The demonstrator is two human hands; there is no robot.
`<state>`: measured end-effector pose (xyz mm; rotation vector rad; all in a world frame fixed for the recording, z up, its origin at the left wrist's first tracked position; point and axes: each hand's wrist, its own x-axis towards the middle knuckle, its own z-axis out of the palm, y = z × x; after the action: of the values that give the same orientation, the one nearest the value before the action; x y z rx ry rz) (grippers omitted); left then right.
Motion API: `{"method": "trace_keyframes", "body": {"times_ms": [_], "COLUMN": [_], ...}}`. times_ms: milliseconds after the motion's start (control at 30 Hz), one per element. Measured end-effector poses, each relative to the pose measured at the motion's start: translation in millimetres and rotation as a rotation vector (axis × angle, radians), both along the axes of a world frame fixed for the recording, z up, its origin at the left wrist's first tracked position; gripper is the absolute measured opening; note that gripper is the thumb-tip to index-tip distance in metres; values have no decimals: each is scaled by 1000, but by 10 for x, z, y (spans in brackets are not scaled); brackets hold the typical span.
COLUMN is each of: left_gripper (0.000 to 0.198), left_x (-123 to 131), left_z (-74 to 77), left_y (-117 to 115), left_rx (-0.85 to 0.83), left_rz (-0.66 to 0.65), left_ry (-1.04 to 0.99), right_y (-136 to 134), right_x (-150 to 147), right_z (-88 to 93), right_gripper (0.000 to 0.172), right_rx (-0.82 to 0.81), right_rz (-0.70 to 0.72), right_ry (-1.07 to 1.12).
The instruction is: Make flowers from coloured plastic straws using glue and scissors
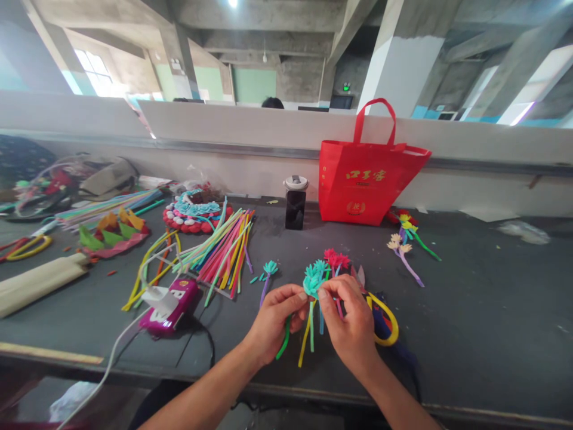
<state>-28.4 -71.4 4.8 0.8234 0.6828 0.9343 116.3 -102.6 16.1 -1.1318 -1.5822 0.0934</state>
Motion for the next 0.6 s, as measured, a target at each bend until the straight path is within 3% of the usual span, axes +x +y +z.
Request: {"method": "trace_keyframes", "body": {"times_ms": [600], "left_gripper": [18], "left_x": [-31], "left_z": [12], "left_y": [7], "left_rx": [-36], "left_rz": [-134], "left_ry": [-106], "right_y": [-13], "right_x": [5], "right_z": [10], "right_gripper": [10], "right_rx": [2], "right_rz": [30], "right_ry": [48]}}
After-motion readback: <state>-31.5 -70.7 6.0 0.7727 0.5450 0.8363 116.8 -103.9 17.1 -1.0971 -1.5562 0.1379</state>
